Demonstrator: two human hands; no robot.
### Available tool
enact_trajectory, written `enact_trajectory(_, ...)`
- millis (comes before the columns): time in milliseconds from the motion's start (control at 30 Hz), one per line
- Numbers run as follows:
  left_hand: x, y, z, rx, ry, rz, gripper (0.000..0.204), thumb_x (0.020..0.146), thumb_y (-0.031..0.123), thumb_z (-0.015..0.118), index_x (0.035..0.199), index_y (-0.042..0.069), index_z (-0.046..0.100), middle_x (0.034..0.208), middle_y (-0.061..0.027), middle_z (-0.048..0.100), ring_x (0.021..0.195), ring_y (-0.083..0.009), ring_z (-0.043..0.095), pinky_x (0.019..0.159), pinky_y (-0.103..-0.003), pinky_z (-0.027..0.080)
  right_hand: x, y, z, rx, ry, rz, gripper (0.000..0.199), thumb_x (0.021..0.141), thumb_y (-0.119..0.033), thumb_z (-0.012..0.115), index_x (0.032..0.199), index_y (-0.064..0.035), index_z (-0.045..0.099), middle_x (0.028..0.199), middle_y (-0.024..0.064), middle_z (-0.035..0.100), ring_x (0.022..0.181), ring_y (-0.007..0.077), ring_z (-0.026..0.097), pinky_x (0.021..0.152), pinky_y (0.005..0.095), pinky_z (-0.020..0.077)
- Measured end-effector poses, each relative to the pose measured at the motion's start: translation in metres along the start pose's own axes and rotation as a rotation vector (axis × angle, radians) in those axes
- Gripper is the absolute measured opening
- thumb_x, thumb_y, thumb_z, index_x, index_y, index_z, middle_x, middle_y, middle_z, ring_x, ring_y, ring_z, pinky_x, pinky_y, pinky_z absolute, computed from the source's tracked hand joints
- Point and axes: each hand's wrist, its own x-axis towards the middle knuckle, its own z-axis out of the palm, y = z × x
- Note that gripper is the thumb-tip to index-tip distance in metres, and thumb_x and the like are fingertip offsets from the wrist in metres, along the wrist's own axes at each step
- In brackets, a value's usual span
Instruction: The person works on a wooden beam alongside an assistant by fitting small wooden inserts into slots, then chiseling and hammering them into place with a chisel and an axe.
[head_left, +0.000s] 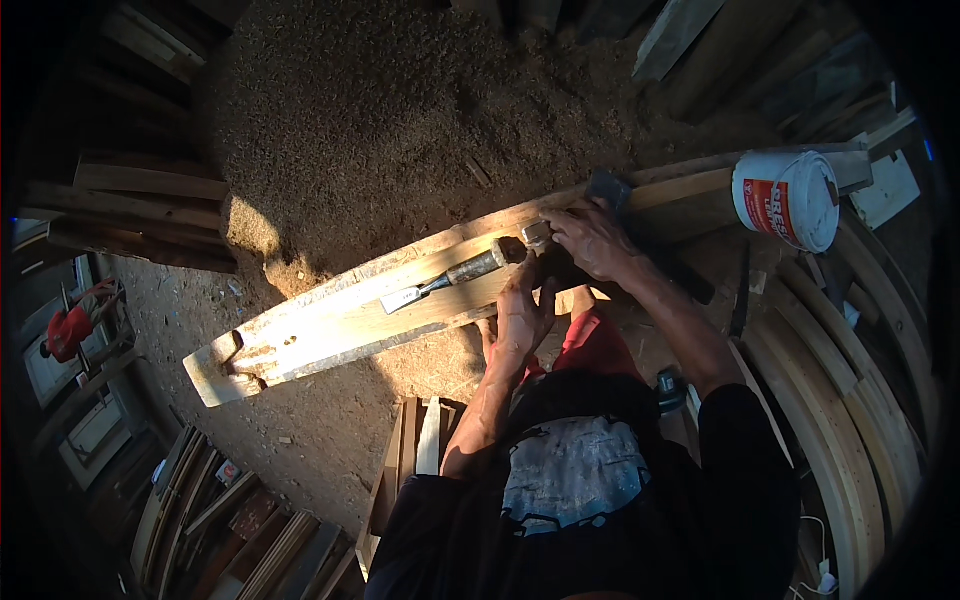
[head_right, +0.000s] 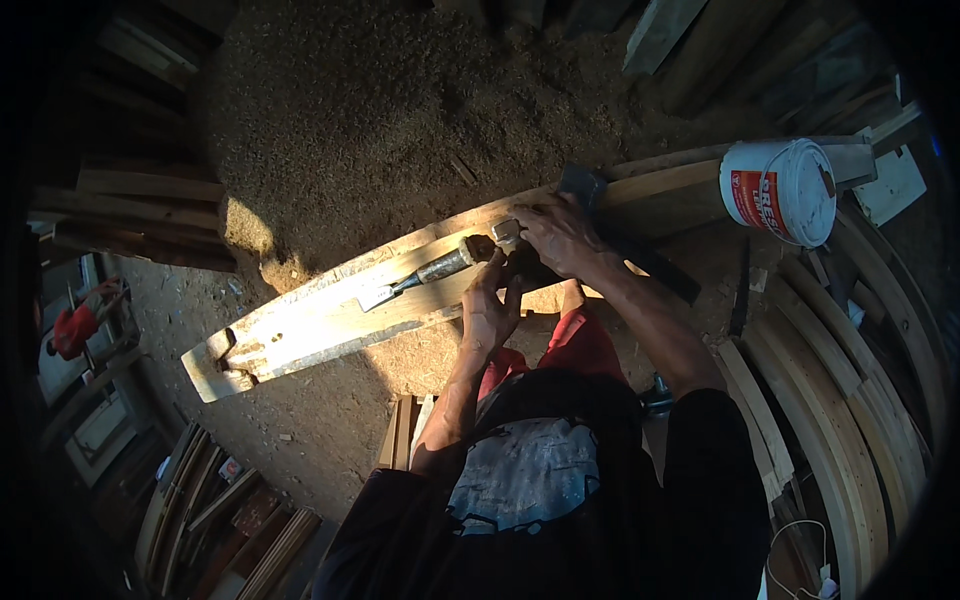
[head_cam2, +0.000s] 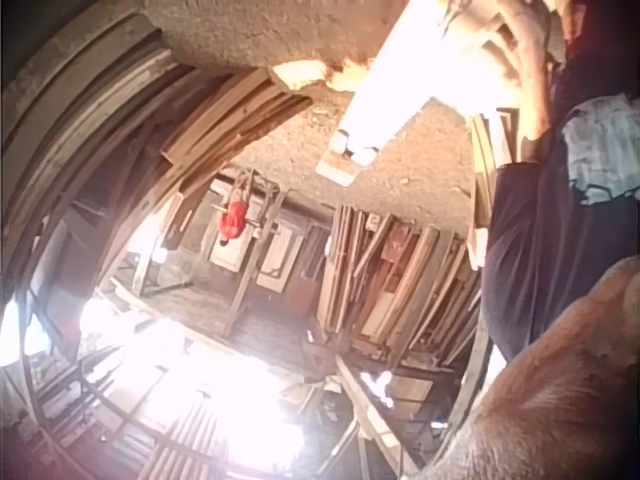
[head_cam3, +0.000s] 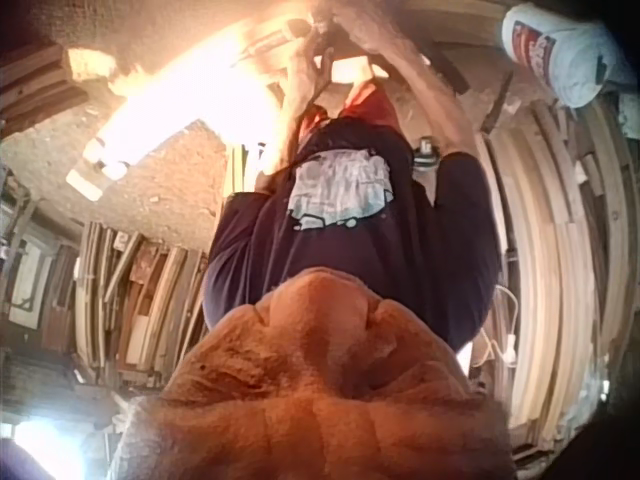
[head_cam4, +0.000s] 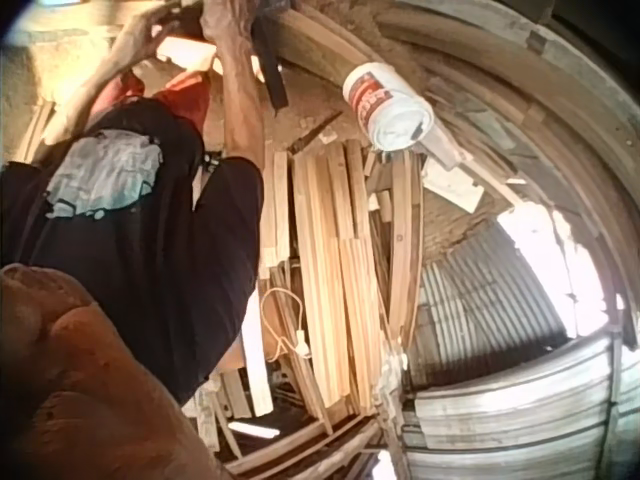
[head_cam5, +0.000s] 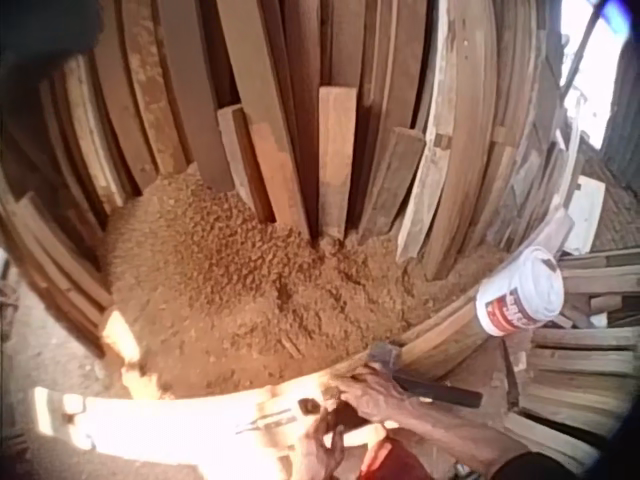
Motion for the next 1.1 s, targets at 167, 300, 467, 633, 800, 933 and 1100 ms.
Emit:
enact_trajectory(167, 0.014, 0.023, -0.031, 0.380, 0.204, 0.232, 0.028, 0.079, 0.011, 0.075, 0.107, 0.014, 0.071, 0.107, -0.0073, 0.068, 0.101, -0.0328, 0.057, 0.088, -0.047, 0.042, -0.030, 0.003, -0.050, 0.032, 0.155, 0.416, 0.036, 0.090, -0.016, 0.067, 0.125, -0.0089, 0.062, 0.116, 0.0143, 0.064, 0.110, 0.0349, 0.057, 0.097, 0.0487, 0.0427)
enact_trajectory(300, 0.047, 0.001, -0.033, 0.610, 0.113, 0.240, 0.033, 0.085, 0.020, 0.072, 0.117, 0.021, 0.070, 0.110, -0.0062, 0.069, 0.108, -0.0348, 0.056, 0.094, -0.051, 0.039, -0.071, 0.006, -0.057, -0.285, 0.013, 0.741, 0.046, 0.088, -0.017, 0.070, 0.130, -0.0078, 0.056, 0.125, 0.0192, 0.056, 0.116, 0.0407, 0.052, 0.100, 0.0489, 0.0421)
enact_trajectory(467, 0.060, -0.014, -0.021, 0.658, -0.066, 0.234, 0.027, 0.094, 0.032, 0.062, 0.118, 0.023, 0.071, 0.112, -0.0069, 0.072, 0.123, -0.0355, 0.053, 0.105, -0.051, 0.036, -0.096, 0.014, -0.041, -0.216, -0.085, 0.761, 0.061, 0.084, -0.019, 0.074, 0.136, -0.0059, 0.047, 0.126, 0.0214, 0.051, 0.120, 0.0432, 0.048, 0.101, 0.0507, 0.0424)
enact_trajectory(633, 0.064, -0.012, -0.020, 0.709, -0.094, 0.250, 0.026, 0.094, 0.032, 0.062, 0.117, 0.025, 0.072, 0.110, -0.0048, 0.072, 0.114, -0.0290, 0.056, 0.096, -0.046, 0.039, -0.095, 0.025, -0.031, 0.073, -0.249, 0.709, 0.064, 0.075, -0.024, 0.076, 0.128, 0.0024, 0.051, 0.121, 0.0253, 0.056, 0.119, 0.0436, 0.054, 0.101, 0.0496, 0.0444)
enact_trajectory(800, 0.065, -0.021, -0.021, 0.719, -0.039, 0.358, 0.024, 0.092, 0.030, 0.064, 0.114, 0.026, 0.073, 0.106, -0.0032, 0.072, 0.105, -0.0260, 0.056, 0.088, -0.041, 0.038, -0.093, 0.018, -0.008, 0.485, -0.089, 0.758, 0.077, 0.071, -0.020, 0.072, 0.135, 0.0100, 0.042, 0.113, 0.0266, 0.060, 0.108, 0.0399, 0.063, 0.091, 0.0452, 0.0500)
enact_trajectory(933, 0.064, -0.028, -0.022, 0.728, -0.053, 0.324, 0.024, 0.091, 0.029, 0.065, 0.113, 0.026, 0.073, 0.103, -0.0035, 0.073, 0.103, -0.0254, 0.055, 0.089, -0.041, 0.037, -0.104, 0.016, -0.002, 1.102, -0.163, 0.958, 0.077, 0.074, -0.013, 0.072, 0.139, 0.0088, 0.035, 0.106, 0.0245, 0.061, 0.097, 0.0366, 0.066, 0.084, 0.0427, 0.0528)
enact_trajectory(1100, 0.064, -0.023, -0.018, 0.707, -0.055, 0.332, 0.026, 0.090, 0.029, 0.064, 0.114, 0.025, 0.073, 0.101, -0.0053, 0.072, 0.100, -0.0250, 0.055, 0.088, -0.042, 0.036, -0.114, -0.015, -0.002, 0.391, 0.030, 0.640, 0.068, 0.082, -0.015, 0.073, 0.136, 0.0058, 0.037, 0.116, 0.0312, 0.056, 0.108, 0.0454, 0.059, 0.092, 0.0487, 0.0483)
